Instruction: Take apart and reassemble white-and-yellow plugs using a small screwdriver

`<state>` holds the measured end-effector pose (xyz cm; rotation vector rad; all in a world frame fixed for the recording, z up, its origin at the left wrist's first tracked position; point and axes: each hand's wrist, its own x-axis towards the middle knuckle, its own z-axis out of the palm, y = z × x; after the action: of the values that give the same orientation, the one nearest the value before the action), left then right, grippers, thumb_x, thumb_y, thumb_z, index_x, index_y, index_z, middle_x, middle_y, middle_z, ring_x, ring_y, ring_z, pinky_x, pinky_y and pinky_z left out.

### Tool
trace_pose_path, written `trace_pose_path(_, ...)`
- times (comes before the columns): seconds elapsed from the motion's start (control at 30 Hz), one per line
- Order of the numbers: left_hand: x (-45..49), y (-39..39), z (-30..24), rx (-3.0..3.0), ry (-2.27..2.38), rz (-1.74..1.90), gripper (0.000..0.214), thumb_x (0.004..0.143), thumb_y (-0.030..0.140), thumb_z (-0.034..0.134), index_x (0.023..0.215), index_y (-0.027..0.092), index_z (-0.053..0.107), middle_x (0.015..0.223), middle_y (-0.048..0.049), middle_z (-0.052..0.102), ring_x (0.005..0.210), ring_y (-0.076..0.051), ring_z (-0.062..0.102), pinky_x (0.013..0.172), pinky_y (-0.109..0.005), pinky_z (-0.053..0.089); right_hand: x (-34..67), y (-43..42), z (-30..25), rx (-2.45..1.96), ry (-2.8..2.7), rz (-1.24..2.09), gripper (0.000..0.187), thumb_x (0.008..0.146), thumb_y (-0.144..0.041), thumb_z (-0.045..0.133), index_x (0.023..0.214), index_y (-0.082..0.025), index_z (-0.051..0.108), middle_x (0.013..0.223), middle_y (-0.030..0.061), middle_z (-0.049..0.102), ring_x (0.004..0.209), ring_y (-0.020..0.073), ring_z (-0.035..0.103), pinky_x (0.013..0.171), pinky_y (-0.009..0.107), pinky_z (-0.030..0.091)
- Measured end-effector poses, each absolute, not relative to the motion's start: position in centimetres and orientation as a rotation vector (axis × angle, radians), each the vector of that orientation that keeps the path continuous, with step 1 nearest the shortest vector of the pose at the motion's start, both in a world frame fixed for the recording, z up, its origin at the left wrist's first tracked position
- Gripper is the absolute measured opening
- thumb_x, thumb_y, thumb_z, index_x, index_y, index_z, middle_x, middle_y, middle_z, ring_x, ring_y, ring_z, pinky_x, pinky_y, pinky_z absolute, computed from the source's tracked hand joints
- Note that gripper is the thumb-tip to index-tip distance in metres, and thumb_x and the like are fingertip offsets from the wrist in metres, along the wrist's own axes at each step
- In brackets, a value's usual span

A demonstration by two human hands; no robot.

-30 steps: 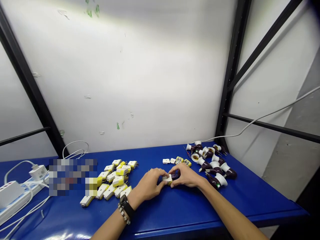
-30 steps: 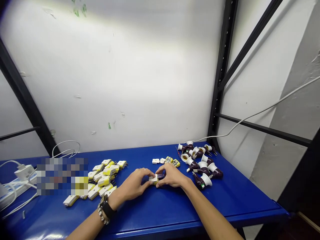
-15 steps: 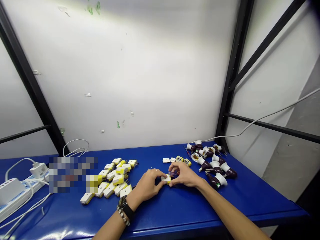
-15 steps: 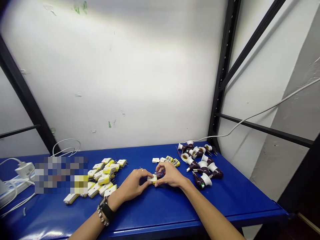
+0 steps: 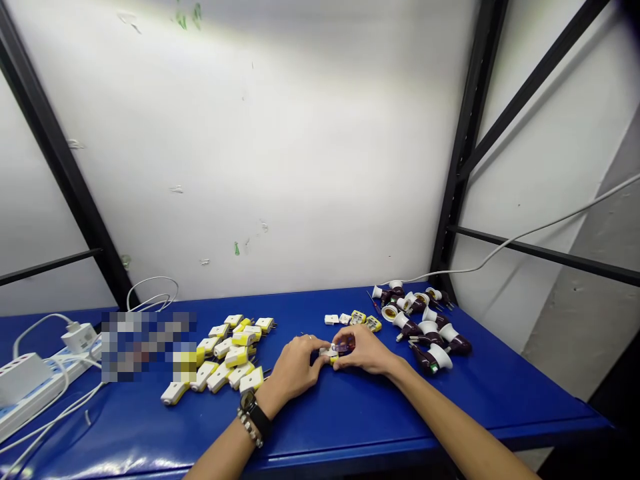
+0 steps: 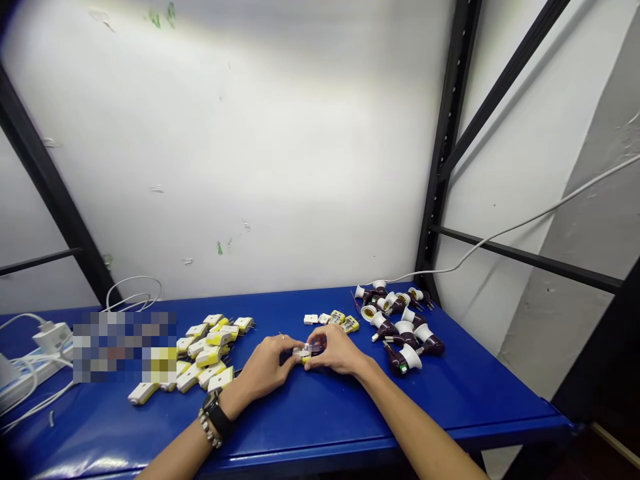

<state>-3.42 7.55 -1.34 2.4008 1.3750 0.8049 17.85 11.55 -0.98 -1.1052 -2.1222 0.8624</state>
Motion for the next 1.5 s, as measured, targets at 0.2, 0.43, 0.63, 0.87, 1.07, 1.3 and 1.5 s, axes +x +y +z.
trace_pose_path(0.2,-4.0,8.3,-1.6,2.445,1.134,0.798,0.025,0.091,0.021,0.062,0.109,0.028,0.078,0.113,-0.0022,0.076,0.104,-0.023,0.067,0.095,-0.033,0.049,17.6,11.0,-0.5,-1.100,-2.156,0.926,0.043,0.052,-0.034,0.093,0.088,-0.016,0.079,0.067,-0.0020,0.063,0.064,0.0140,0.053,0.057,0.024,0.038)
trace_pose_path(0.43,-4.4,8.8,-2.1,2.372,0.996,0.867,0.026,0.093,0.018,0.059,0.108,0.028,0.078,0.111,-0.0028,0.076,0.102,-0.021,0.068,0.093,-0.030,0.050,17.9,11.0,-0.4,-1.083,-2.190,0.904,0.037,0.057,-0.030,0.089,0.089,-0.016,0.079,0.070,-0.0009,0.067,0.065,0.0144,0.055,0.057,0.024,0.039)
trace_pose_path(0.63,-4.4,8.2,-2.1,2.407,1.115,0.881,0.024,0.091,0.022,0.064,0.111,0.027,0.076,0.111,-0.0042,0.075,0.103,-0.023,0.067,0.094,-0.033,0.050,17.9,11.2,-0.5,-1.077,-2.182,0.888,0.035,0.059,-0.029,0.088,0.090,-0.016,0.079,0.077,0.0022,0.071,0.071,0.0175,0.061,0.062,0.026,0.045)
trace_pose_path(0.87,-4.2,7.9,-2.0,2.470,1.138,0.861,0.022,0.092,0.025,0.064,0.110,0.025,0.076,0.108,-0.0048,0.075,0.100,-0.023,0.068,0.091,-0.033,0.051,17.8,11.3,-0.7,-1.056,-2.182,0.908,0.036,0.058,-0.032,0.089,0.089,-0.016,0.079,0.078,0.0025,0.072,0.073,0.0182,0.062,0.064,0.027,0.046)
trace_pose_path(1.07,-4.0,7.5,-1.4,2.577,1.161,0.749,0.023,0.096,0.025,0.056,0.109,0.029,0.075,0.110,-0.0034,0.072,0.100,-0.021,0.065,0.090,-0.032,0.051,17.8,11.4,-0.9,-1.034,-2.191,0.900,0.033,0.060,-0.033,0.088,0.087,-0.017,0.078,0.079,0.0028,0.073,0.074,0.0189,0.063,0.066,0.028,0.047)
trace_pose_path(1.3,-4.1,6.8,-0.4,2.586,1.220,0.788,0.024,0.096,0.029,0.055,0.116,0.028,0.068,0.116,-0.0035,0.066,0.103,-0.021,0.063,0.094,-0.031,0.049,17.9,11.5,-0.6,-1.028,-2.169,0.833,0.041,0.055,-0.033,0.091,0.089,-0.018,0.076,0.093,0.0050,0.071,0.085,0.0214,0.062,0.073,0.030,0.048)
trace_pose_path(1.5,-6.3,8.5,-0.8,2.512,1.813,0.865,0.033,0.095,0.022,0.051,0.125,0.024,0.063,0.117,-0.0089,0.065,0.109,-0.027,0.062,0.092,-0.037,0.050,18.4,11.6,0.7,-1.049,-1.833,0.826,0.028,0.077,-0.044,0.074,0.085,-0.017,0.073,0.088,0.0034,0.067,0.071,0.0151,0.057,0.065,0.028,0.046)
